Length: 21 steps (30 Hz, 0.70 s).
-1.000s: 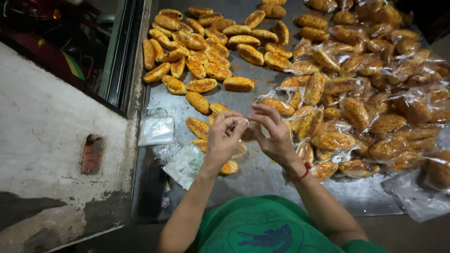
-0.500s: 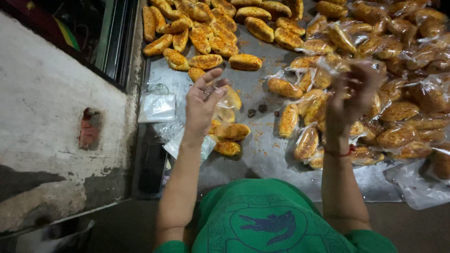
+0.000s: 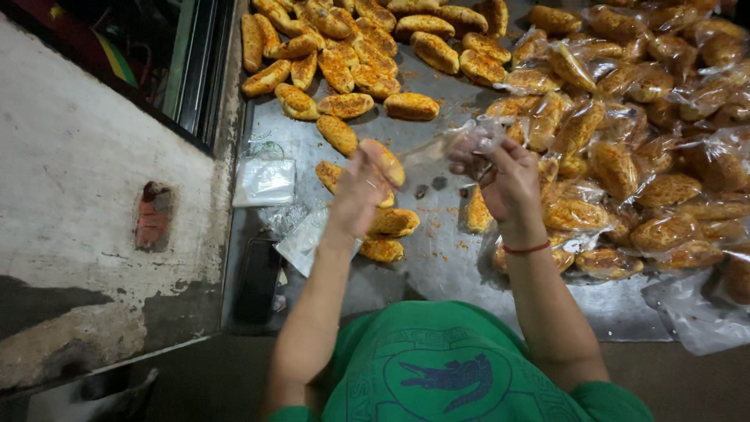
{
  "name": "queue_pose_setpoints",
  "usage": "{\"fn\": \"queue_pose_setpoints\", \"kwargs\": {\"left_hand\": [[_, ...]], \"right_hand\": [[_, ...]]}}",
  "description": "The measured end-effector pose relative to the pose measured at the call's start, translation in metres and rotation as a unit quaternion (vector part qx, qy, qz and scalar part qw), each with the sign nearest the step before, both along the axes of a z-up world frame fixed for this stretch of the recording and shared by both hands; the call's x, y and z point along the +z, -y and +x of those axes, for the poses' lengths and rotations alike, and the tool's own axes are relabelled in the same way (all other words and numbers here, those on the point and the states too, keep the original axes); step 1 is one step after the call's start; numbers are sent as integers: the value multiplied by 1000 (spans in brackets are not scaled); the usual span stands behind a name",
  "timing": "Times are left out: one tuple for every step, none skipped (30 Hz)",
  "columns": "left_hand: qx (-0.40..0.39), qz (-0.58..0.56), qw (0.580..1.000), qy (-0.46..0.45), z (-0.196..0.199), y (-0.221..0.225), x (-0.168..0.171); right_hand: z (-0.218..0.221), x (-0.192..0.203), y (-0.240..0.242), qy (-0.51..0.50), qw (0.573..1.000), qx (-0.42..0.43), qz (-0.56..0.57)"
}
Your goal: The person packages baked bread rolls by inserting them individually into plastic bags by hand and setting them aside on the table.
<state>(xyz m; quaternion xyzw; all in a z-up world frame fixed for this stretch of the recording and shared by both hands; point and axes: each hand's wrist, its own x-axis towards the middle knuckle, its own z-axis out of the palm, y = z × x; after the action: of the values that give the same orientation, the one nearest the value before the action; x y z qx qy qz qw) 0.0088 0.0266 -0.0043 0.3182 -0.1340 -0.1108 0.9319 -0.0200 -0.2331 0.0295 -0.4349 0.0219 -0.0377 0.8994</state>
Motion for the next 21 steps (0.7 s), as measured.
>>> {"fn": "queue_pose_setpoints", "kwargs": {"left_hand": [[-38,47,990,-124,-8,10,-3],[-76,93,961,-247,-15,20,-7],[-76,92,961,-249,-20,27,-11],[-87,63,973,-203,-22,33,-17],[-98,34,982,-156,-22,38,-24],[-97,34,982,-156,-18,42,-32],[-46,42,982,-180,-11,45,-39],[6,51,978,-201,-5,46,-44],[7,52,979,-199,-4,46,-48],[12,41,981,-191,-3,44,-49],[17,31,983,-182,-3,43,-47],[20,33,984,-176,-3,43,-43],[20,62,982,-180,-5,44,-38],[20,90,978,-185,-5,44,-33],[23,91,979,-181,-4,42,-29],[13,107,970,-220,-4,40,-27],[2,123,958,-259,-3,38,-28],[2,124,959,-256,2,39,-31],[20,110,974,-194,9,40,-36],[36,95,986,-132,13,44,-41],[32,95,987,-129,13,44,-46]], "right_hand": [[2,-2,1,0,1000,1,-1],[3,-5,3,-7,1000,-9,10],[4,-8,4,-14,1000,-19,21],[3,-11,7,-15,1000,-20,19],[2,-14,10,-21,999,-16,24],[1,-19,13,-27,999,-11,29],[0,-25,17,-27,999,-9,28],[2,-31,21,-40,999,-10,10],[3,-38,27,-53,998,-11,-9],[3,-45,32,-48,999,-9,-7],[2,-53,36,-45,998,-27,-18],[2,-59,39,-41,998,-44,-29],[3,-64,41,-35,998,-41,-26],[3,-66,42,-49,997,-49,-33],[3,-68,41,-63,996,-57,-40],[2,-68,40,-60,996,-55,-39],[1,-68,39,-58,996,-37,-52],[-1,-68,39,-56,996,-22,-66],[-1,-70,38,-54,996,-24,-64],[-1,-73,40,-55,996,-4,-68],[0,-76,43,-56,996,16,-72]]}}
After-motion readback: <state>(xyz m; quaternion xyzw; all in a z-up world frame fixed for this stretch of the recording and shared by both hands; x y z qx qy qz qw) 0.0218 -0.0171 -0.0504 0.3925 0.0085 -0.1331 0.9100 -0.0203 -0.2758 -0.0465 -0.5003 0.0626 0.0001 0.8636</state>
